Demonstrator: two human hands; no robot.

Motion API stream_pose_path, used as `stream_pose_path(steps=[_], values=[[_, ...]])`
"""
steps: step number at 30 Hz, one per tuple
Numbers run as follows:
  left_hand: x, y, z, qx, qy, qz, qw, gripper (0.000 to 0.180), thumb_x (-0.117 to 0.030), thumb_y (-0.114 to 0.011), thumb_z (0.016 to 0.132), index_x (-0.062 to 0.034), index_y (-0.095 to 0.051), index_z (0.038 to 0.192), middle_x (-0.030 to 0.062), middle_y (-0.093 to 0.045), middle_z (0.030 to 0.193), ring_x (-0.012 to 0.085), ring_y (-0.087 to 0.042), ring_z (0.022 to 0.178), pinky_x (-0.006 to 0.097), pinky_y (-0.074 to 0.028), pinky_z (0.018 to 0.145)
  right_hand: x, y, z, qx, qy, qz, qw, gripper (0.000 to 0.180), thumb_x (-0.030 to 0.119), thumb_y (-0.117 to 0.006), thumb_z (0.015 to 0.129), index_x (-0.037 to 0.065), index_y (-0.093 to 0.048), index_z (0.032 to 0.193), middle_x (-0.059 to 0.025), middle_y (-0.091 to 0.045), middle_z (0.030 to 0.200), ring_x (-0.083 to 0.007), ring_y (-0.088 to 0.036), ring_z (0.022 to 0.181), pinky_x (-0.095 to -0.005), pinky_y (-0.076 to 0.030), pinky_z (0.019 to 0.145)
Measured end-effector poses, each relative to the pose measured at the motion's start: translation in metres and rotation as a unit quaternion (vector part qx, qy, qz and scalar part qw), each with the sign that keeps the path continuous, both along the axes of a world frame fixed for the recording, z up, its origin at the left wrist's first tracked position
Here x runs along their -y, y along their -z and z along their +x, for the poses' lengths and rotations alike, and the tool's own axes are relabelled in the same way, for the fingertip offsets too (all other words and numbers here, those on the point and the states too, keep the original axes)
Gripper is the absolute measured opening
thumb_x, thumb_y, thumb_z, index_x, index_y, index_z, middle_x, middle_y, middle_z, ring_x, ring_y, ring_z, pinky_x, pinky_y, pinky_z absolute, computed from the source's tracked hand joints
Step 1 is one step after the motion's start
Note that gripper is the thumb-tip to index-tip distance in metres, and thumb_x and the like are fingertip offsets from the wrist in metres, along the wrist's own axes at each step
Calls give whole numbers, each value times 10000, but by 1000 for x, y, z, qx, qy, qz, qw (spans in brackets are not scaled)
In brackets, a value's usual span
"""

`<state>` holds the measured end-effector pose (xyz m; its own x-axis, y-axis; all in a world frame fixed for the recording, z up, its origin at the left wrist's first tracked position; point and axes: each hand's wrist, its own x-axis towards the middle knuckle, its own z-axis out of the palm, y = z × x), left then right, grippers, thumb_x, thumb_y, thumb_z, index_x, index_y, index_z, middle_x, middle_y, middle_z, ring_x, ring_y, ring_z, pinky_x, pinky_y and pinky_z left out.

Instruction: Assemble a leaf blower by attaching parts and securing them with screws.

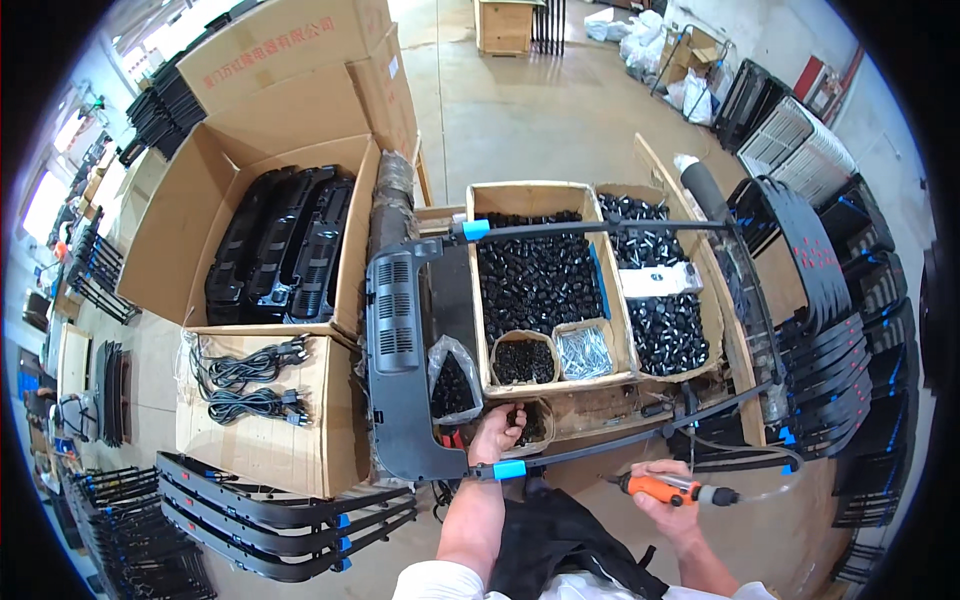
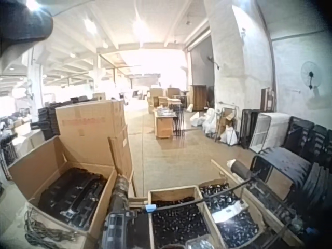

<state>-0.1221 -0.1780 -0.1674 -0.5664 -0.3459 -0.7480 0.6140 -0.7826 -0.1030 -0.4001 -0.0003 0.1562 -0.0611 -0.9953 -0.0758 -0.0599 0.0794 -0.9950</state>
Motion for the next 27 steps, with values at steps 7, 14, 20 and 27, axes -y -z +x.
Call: stream_pose_path(steps=[7, 14, 20, 27], values=[[-5, -8, -6, 37, -103, -22, 994, 152, -162, -505, 1102, -33, -586, 1087, 151, -682, 969, 293, -709, 825, 320, -547, 550, 64, -99, 10, -122, -88, -261, 954, 614, -20, -828, 782, 49, -558, 1329, -184, -700, 1196, -383, -668, 1175, -498, -560, 1005], [-17, -22, 6, -14, -118, -98, 988, 153, -181, -530, 1104, -57, -620, 1093, 98, -663, 1034, 274, -685, 946, 460, -593, 924, 86, -116, 23, -234, -130, -263, 927, 517, 10, -876, 721, 44, -664, 1191, -146, -760, 1089, -335, -723, 1094, -431, -582, 978], [-24, -3, 14, 5, -135, -109, 985, 178, -216, -547, 1110, -66, -634, 1070, 63, -680, 1025, 228, -693, 977, 426, -614, 880, 109, -106, 39, -76, -123, -209, 967, 494, -23, -830, 796, 32, -629, 1244, -155, -719, 1202, -243, -703, 1120, -395, -570, 1005], [-43, -35, 5, -4, -107, -244, 964, 274, -245, -574, 1099, -49, -665, 1267, 70, -712, 1194, 205, -705, 1066, 367, -616, 902, 131, -122, 45, -45, -223, -238, 944, 456, -1, -805, 842, 27, -645, 1268, -238, -691, 1285, -311, -669, 1241, -435, -541, 1069]])
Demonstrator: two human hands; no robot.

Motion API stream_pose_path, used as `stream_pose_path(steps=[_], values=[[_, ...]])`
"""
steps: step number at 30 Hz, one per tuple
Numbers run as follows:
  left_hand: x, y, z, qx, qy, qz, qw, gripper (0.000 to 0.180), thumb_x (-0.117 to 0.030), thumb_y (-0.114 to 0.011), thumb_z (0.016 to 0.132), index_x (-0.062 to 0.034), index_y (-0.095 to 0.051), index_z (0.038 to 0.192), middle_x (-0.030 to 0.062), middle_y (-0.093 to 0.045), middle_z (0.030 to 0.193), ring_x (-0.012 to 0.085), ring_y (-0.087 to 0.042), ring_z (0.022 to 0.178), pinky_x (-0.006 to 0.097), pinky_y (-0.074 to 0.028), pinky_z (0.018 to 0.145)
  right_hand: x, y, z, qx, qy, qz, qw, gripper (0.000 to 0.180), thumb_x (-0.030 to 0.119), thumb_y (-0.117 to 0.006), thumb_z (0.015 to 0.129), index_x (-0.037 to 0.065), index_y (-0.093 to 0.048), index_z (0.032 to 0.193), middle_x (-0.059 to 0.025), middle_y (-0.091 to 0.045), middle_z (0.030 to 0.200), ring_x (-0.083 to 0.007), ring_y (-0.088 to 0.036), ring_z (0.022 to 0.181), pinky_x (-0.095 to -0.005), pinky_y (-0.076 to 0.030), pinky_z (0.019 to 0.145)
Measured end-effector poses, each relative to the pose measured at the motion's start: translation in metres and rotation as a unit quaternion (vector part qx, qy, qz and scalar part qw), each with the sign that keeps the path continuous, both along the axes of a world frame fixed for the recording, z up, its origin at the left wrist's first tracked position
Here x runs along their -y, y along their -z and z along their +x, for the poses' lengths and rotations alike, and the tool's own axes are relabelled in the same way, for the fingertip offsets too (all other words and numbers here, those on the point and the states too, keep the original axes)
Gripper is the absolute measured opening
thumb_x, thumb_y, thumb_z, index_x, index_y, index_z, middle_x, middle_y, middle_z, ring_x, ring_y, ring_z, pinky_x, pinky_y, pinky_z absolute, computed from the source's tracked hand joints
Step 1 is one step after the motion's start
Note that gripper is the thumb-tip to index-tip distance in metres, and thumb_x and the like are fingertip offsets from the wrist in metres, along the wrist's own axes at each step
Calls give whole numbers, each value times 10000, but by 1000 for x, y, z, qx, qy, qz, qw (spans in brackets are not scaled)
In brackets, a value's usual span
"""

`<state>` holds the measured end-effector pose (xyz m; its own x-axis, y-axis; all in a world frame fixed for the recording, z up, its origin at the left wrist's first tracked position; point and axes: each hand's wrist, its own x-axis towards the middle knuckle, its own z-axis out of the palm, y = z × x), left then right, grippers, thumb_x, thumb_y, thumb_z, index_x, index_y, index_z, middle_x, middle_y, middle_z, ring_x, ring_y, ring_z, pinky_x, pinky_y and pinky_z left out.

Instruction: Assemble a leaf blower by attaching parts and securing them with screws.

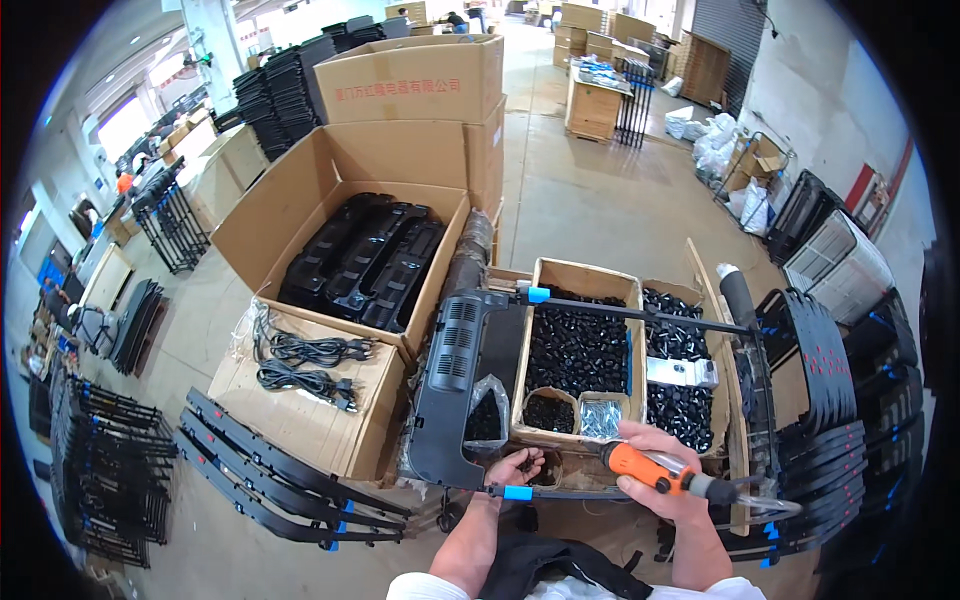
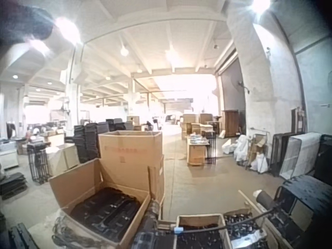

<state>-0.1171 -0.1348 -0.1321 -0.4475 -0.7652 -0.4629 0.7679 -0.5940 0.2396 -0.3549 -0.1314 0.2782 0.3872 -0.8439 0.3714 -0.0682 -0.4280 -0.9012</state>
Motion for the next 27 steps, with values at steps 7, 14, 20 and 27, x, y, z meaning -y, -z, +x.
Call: stream_pose_path(steps=[7, 14, 20, 27], values=[[-42, -19, 4, 76, 24, -45, 996, 329, -259, -608, 1085, -87, -629, 1365, 14, -670, 1028, 124, -630, 890, 290, -571, 756, 19, 71, 37, 122, 9, 164, 979, 436, 45, -743, 880, 12, -557, 1272, -197, -747, 1141, -246, -709, 1085, -413, -567, 988], [-113, -59, 15, 169, 31, 39, 984, 221, -156, -597, 1077, -43, -671, 1252, 18, -661, 936, 113, -617, 808, 272, -527, 681, 25, 74, 33, 30, -111, 74, 991, 479, 37, -802, 884, 41, -584, 1311, -124, -728, 1223, -172, -693, 1091, -348, -564, 989], [-162, -140, 29, 298, 16, 22, 954, 243, -190, -681, 1033, -46, -684, 1229, 6, -647, 938, 93, -560, 741, 234, -445, 637, 24, 76, 40, 106, -119, 135, 978, 444, 28, -793, 882, 39, -592, 1278, -139, -727, 1210, -198, -704, 1073, -362, -578, 965], [-154, -204, 38, 274, -90, 43, 957, 194, -202, -637, 1069, -55, -693, 1184, -3, -635, 906, 97, -573, 771, 251, -459, 620, 28, 77, 55, 97, -91, 103, 986, 482, 42, -805, 871, 38, -596, 1305, -90, -747, 1188, -138, -711, 1048, -312, -566, 976]])
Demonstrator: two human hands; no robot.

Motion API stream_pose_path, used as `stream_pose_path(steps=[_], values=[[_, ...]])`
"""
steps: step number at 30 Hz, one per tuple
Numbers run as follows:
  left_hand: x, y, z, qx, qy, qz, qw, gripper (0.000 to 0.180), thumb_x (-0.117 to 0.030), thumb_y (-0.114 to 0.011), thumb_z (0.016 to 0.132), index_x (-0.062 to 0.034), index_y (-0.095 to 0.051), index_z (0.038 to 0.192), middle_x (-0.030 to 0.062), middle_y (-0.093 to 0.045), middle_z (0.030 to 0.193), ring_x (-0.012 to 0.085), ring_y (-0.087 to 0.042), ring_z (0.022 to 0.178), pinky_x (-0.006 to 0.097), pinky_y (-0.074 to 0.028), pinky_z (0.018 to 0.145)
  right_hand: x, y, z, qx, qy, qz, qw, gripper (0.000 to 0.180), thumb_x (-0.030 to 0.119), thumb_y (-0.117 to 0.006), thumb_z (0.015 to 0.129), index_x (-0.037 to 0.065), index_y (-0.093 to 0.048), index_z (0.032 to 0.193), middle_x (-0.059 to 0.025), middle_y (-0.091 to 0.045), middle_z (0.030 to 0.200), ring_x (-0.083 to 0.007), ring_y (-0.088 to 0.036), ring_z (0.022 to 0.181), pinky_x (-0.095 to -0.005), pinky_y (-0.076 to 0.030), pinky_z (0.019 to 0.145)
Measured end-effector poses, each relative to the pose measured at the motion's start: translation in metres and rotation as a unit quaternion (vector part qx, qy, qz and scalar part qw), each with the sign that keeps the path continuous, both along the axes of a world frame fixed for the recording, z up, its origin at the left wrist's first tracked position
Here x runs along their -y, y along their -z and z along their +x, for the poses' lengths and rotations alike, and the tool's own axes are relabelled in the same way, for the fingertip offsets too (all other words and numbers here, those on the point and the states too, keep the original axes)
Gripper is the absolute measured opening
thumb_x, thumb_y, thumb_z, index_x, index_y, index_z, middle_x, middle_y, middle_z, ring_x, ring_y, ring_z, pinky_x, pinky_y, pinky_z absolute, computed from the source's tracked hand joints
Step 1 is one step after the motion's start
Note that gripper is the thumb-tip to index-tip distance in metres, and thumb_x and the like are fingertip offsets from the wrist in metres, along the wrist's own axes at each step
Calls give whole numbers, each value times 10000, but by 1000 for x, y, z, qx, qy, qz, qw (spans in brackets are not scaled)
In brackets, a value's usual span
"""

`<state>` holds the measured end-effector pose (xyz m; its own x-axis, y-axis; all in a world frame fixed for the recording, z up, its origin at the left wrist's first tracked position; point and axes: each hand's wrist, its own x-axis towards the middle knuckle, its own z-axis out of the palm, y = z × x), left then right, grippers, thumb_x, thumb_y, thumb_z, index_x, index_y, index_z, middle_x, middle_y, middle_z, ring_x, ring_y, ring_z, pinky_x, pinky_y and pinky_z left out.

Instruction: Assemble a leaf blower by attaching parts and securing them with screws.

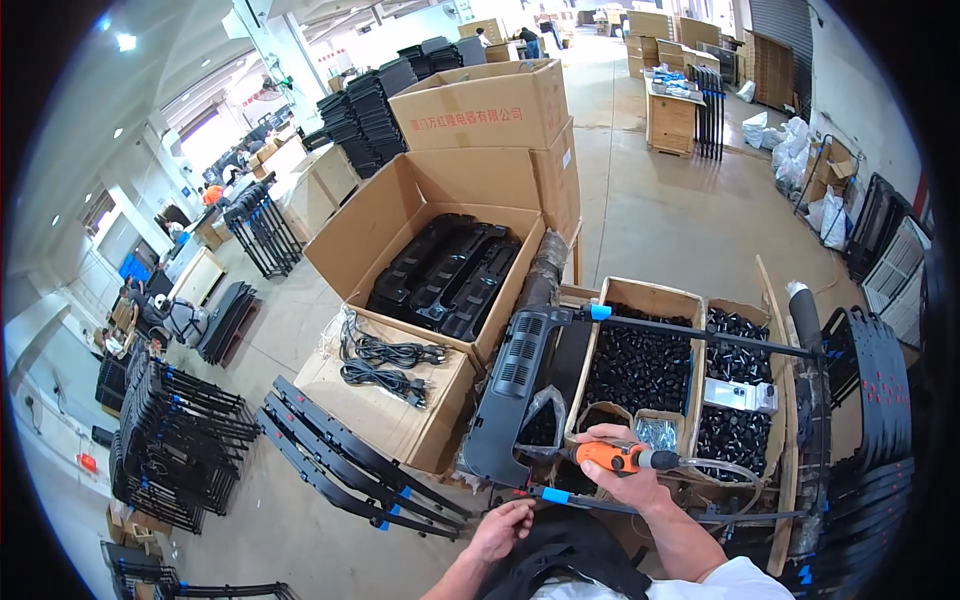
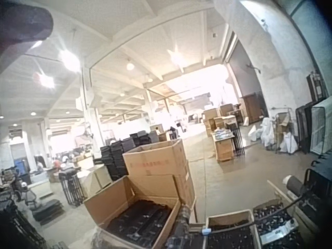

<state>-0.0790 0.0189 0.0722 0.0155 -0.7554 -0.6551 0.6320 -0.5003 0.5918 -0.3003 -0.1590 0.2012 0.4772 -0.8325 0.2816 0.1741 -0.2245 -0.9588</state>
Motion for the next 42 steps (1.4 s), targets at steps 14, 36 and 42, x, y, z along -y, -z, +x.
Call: stream_pose_path(steps=[14, 36, 42], values=[[159, -25, 75, -256, -121, -67, 957, 279, -368, -561, 1105, -103, -647, 1104, -33, -589, 849, 100, -528, 702, 236, -400, 544, 34, -4, 108, -30, 32, 23, 999, 494, -10, -790, 869, 10, -567, 1310, -149, -691, 1278, -217, -689, 1146, -368, -548, 1033], [232, 2, 151, -446, -152, -17, 882, 265, -331, -544, 1114, -93, -632, 1194, -24, -604, 826, 124, -554, 725, 253, -442, 589, 102, -3, 225, -199, 24, 12, 980, 512, -35, -732, 891, 29, -507, 1347, -201, -669, 1328, -263, -657, 1221, -408, -526, 1057], [216, -3, 155, -319, -137, -14, 938, 311, -337, -521, 1124, -65, -628, 1229, -15, -606, 845, 121, -574, 735, 253, -440, 588, 117, 6, 247, -191, 51, 26, 980, 481, -27, -775, 871, 21, -580, 1309, -159, -702, 1288, -237, -688, 1182, -385, -543, 1059]])
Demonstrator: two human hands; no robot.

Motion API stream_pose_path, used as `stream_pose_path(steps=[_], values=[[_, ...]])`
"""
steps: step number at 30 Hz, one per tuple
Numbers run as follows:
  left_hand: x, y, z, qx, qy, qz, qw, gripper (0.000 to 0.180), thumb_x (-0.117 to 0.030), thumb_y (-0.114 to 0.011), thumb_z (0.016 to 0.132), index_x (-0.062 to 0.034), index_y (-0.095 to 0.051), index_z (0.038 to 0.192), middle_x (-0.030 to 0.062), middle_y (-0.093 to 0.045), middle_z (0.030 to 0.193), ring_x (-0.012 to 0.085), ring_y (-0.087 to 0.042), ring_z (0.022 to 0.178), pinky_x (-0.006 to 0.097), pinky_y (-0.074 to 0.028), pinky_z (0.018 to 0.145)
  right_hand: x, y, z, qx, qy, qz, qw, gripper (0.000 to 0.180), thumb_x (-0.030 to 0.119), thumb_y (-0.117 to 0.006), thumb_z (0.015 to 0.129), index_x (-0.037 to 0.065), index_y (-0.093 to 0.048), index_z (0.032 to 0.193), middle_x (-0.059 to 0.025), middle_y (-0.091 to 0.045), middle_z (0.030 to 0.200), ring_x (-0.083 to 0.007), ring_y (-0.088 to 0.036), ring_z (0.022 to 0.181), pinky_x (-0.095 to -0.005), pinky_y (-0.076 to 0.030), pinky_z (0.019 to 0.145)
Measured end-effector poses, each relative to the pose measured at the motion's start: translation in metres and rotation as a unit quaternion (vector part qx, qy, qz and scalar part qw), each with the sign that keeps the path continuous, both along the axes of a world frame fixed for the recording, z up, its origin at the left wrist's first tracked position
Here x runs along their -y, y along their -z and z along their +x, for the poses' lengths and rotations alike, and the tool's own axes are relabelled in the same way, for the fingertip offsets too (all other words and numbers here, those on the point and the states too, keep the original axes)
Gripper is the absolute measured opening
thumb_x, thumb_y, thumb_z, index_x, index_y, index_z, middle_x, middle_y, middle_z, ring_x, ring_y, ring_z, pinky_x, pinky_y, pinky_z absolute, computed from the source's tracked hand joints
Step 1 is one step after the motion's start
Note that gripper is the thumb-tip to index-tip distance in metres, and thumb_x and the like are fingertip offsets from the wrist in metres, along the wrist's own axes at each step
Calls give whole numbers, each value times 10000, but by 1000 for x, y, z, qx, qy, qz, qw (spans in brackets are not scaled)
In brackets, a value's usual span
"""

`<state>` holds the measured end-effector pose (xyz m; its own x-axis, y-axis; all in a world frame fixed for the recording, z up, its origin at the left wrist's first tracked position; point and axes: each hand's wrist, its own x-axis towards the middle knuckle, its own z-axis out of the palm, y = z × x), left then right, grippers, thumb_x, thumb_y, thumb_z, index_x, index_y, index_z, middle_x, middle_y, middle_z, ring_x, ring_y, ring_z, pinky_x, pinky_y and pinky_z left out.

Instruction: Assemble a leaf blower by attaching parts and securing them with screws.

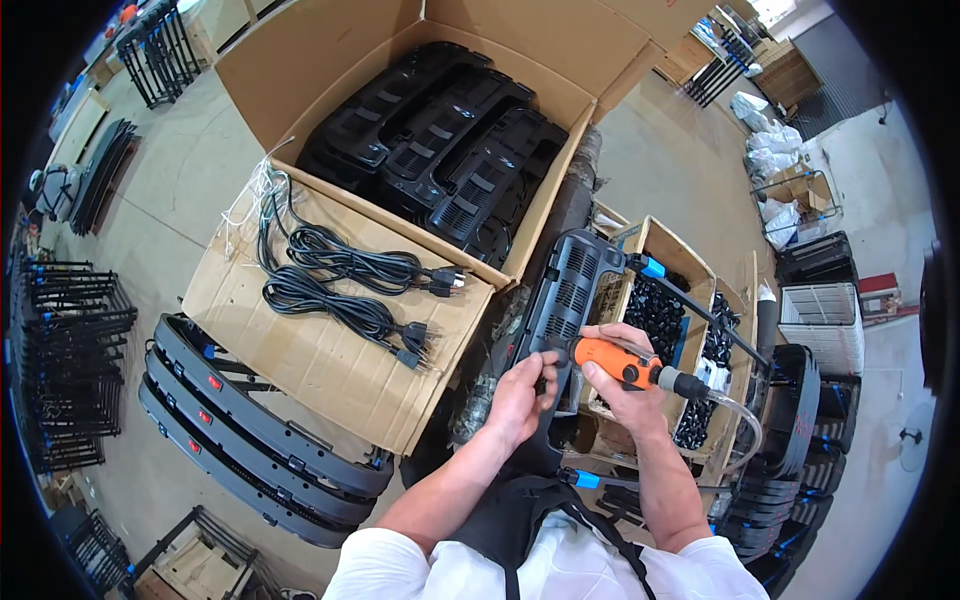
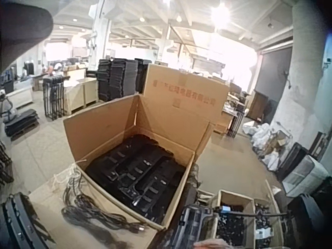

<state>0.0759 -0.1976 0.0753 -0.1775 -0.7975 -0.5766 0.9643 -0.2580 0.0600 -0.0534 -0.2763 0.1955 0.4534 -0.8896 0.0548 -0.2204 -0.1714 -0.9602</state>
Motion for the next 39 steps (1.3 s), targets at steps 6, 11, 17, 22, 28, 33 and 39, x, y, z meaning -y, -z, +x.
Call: stream_pose_path(steps=[6, 11, 17, 22, 28, 33, 39], values=[[-11, 17, 1, 143, 27, -5, 989, 318, -258, -499, 1135, -43, -603, 1345, -8, -622, 861, 95, -557, 689, 241, -429, 561, 12, 2, 10, -46, -33, 2, 998, 518, -6, -765, 894, 26, -519, 1349, -176, -679, 1310, -244, -660, 1193, -403, -524, 1063], [-8, 16, -4, 149, 14, 1, 989, 323, -255, -493, 1137, -40, -597, 1353, -6, -624, 860, 93, -555, 688, 239, -432, 563, 15, 1, 17, -34, -28, 41, 998, 504, -13, -772, 885, 21, -544, 1332, -166, -689, 1296, -239, -668, 1190, -399, -534, 1058], [-7, 16, -4, 160, 13, 1, 987, 330, -260, -485, 1140, -36, -597, 1355, -1, -630, 861, 91, -559, 683, 237, -437, 559, 19, 10, 17, -44, -33, 42, 998, 506, -13, -776, 879, 25, -551, 1331, -159, -691, 1299, -233, -670, 1194, -393, -538, 1057], [-6, 16, -6, 170, 16, 4, 985, 349, -294, -465, 1147, -48, -603, 1352, -12, -632, 841, 69, -561, 651, 225, -429, 520, 21, 17, 21, -72, -28, 42, 996, 484, 44, -789, 890, 48, -580, 1326, -138, -710, 1262, -213, -689, 1160, -368, -557, 1035], [-9, 22, -10, 176, 10, -20, 984, 281, -301, -499, 1137, -61, -619, 1220, -11, -640, 787, 64, -547, 592, 215, -401, 485, 26, 20, 28, -116, -63, 19, 991, 440, 64, -796, 886, 58, -623, 1291, -129, -723, 1242, -205, -705, 1114, -356, -572, 986], [-13, 20, -11, 206, 33, -24, 978, 239, -307, -541, 1122, -76, -566, 1065, 17, -645, 749, 91, -528, 562, 242, -379, 474, 29, 28, 29, -115, -100, -7, 988, 337, 56, -796, 873, 41, -669, 1185, -115, -727, 1228, -201, -709, 1099, -352, -574, 969], [-16, 25, -20, 231, -8, -53, 971, 204, -281, -575, 1107, -77, -564, 1117, 24, -671, 824, 83, -562, 631, 236, -422, 534, 31, 32, 29, -103, -114, 23, 988, 373, 21, -780, 883, 46, -634, 1225, -141, -705, 1278, -203, -681, 1149, -355, -550, 1015]])
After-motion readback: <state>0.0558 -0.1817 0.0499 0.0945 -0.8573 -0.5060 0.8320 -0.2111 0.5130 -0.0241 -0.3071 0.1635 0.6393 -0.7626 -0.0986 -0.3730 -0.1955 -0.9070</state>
